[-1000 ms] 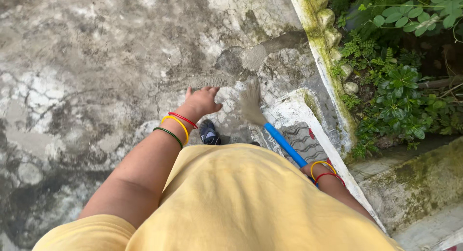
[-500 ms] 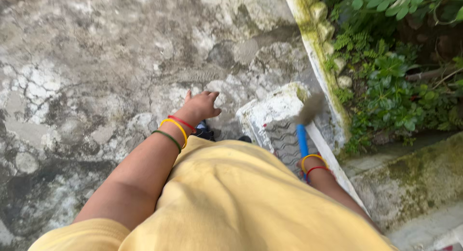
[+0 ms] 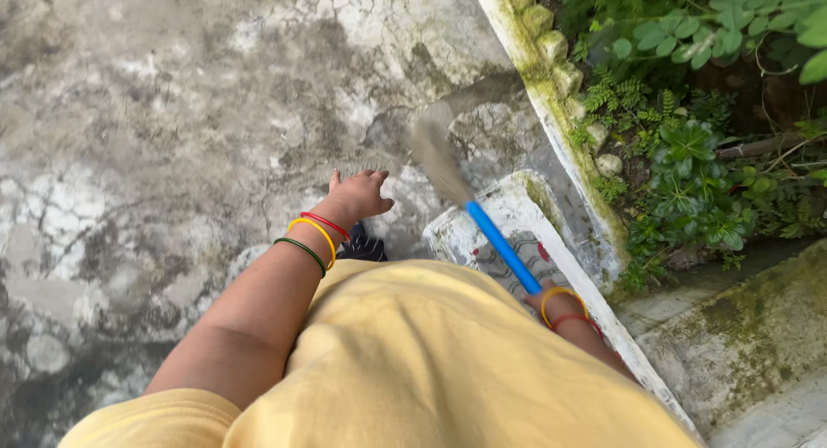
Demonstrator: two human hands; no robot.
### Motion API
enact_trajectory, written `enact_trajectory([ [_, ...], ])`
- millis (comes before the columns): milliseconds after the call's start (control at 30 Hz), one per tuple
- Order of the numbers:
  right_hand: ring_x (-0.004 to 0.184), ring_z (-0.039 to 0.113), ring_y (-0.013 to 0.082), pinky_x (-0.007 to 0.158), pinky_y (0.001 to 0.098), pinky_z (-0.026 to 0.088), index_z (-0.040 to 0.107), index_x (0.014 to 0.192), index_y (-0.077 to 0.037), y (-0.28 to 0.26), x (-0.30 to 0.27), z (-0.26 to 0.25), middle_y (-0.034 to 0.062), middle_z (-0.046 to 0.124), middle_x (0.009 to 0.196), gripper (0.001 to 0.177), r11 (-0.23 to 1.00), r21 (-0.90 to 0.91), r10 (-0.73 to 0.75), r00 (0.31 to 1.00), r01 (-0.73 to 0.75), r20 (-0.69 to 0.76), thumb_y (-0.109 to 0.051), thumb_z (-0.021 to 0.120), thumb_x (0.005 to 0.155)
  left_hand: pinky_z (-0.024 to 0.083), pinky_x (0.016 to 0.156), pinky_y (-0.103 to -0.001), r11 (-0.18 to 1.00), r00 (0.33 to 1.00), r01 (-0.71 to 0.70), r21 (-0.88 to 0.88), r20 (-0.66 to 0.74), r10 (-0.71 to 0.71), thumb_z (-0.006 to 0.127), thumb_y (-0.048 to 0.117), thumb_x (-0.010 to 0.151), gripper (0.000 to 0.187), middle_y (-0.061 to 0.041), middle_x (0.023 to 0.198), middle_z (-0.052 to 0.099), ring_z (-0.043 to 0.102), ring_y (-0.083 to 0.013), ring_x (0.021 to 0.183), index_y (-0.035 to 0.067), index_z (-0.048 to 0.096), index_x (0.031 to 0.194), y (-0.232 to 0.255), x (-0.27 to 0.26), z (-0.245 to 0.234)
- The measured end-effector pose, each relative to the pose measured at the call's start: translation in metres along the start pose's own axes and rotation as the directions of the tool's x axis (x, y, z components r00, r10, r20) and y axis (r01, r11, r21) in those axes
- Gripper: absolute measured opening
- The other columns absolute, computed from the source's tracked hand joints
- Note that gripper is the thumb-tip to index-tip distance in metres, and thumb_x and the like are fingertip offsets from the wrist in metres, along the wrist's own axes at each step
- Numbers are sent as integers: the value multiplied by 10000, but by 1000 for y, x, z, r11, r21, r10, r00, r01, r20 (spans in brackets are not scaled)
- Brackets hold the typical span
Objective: The person sweeps the concrete floor and a small ledge outside using a short broom held by hand.
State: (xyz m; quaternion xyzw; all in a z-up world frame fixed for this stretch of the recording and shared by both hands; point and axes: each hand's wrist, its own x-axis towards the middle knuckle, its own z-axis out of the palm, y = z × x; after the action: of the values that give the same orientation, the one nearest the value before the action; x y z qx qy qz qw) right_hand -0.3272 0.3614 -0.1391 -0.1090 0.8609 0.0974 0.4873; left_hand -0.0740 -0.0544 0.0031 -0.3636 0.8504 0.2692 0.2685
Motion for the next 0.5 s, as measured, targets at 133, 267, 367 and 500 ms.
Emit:
enact_trajectory([
  [133, 603, 649, 214, 578, 436, 513, 694, 1245, -90, -24, -10, -18, 91, 728, 815, 511, 969, 64, 238, 971, -239, 33, -426, 769, 868, 121, 1206, -683, 999, 999, -38, 22, -3, 38, 605, 514, 913, 750, -42, 1574, 442, 442, -264, 1442, 250, 362, 1571, -29, 27, -30],
  [267, 578, 633, 222, 537, 438, 564, 644, 1207, -53, -80, 4, -34, 88, 670, 783, 420, 849, 364, 337, 923, -383, 185, -300, 805, 907, 106, 1219, -682, 1000, 1000, -7, 13, 27, 6, 601, 512, 912, 751, -35, 1574, 446, 453, -259, 1437, 261, 359, 1577, -69, 51, -56],
  [367, 554, 626, 200, 529, 395, 548, 654, 1149, -59, -138, 22, -43, 65, 645, 734, 367, 859, 424, 235, 957, -286, 168, -250, 823, 886, 101, 1211, -694, 1000, 1000, 6, 4, 21, -6, 607, 509, 904, 756, -29, 1589, 422, 444, -244, 1443, 251, 358, 1570, -105, 63, -67],
  [500, 536, 578, 185, 504, 391, 491, 674, 1115, -64, -251, 22, -40, 68, 643, 694, 378, 998, -32, 64, 970, -58, 234, -382, 730, 919, 98, 1213, -688, 996, 995, 73, -45, 71, -70, 615, 497, 902, 758, -13, 1606, 401, 416, -248, 1458, 258, 354, 1572, -141, 71, -77],
])
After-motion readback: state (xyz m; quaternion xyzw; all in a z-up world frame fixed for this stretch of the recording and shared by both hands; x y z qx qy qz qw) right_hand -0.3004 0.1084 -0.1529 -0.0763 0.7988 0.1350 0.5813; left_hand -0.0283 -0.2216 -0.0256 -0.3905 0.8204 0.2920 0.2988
